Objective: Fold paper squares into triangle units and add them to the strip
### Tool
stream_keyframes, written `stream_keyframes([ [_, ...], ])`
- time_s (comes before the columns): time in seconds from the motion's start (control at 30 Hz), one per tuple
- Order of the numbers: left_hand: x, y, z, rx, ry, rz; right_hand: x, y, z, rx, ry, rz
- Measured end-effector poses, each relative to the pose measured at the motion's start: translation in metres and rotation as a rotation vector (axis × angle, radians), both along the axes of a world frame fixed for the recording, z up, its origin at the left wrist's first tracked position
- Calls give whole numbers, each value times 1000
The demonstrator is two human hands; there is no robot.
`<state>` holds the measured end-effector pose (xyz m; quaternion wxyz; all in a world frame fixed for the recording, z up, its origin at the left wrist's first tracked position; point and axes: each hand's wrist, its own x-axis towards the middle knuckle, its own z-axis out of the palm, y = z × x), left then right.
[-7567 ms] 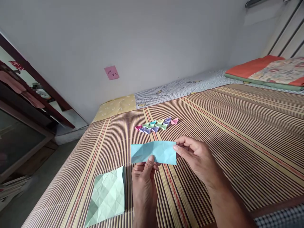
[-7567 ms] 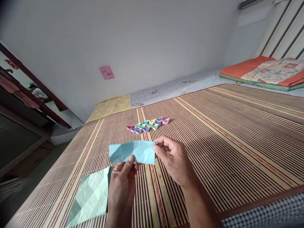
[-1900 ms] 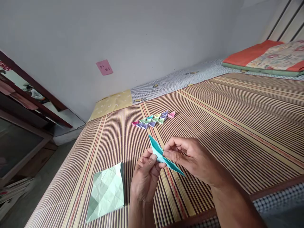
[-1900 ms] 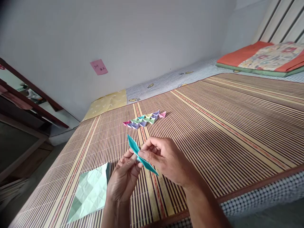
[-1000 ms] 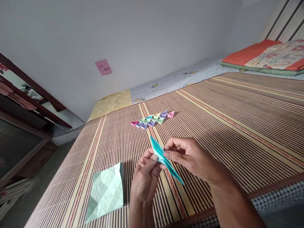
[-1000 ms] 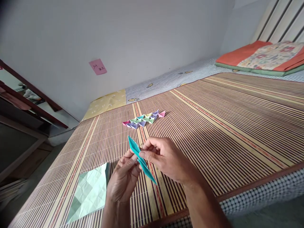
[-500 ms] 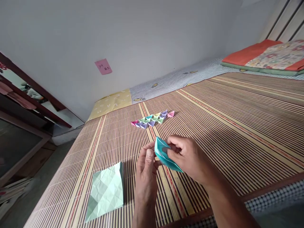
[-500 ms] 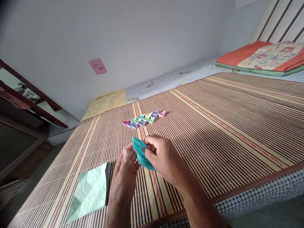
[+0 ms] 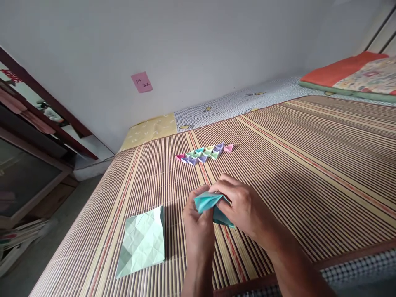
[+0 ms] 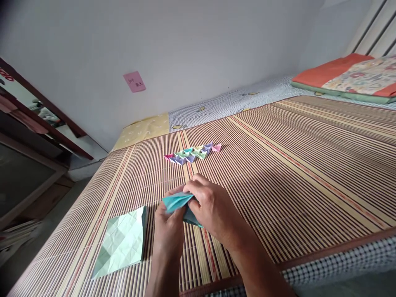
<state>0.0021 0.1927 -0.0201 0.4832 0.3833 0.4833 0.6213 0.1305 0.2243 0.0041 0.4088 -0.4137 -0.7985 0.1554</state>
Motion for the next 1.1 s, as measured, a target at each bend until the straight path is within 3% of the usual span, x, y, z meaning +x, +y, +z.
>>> stream_keyframes([
  [0.2,0,0,6,73,-51,141,-2,-3,-1,13,178,19],
  [0.4,-2,1,7,72,-200,-85,1,-1,-1,8,298,-36],
  [0.47,-5,1,6,83,-210,-97,2,0,-1,6,328,-30],
  [0.57,-12,1,6,107,-100,-19,8,0,-1,-135,350,32],
  [0.7,-19,-2,6,151,201,83,16,2,-3,-397,494,45],
  [0.87,-13,-5,8,212,329,104,17,0,-1,-485,479,105],
  [0.97,-11,-3,10,199,233,110,15,0,-2,-471,462,113],
  [1.1,-20,2,9,142,-55,20,15,2,-4,-478,522,124],
])
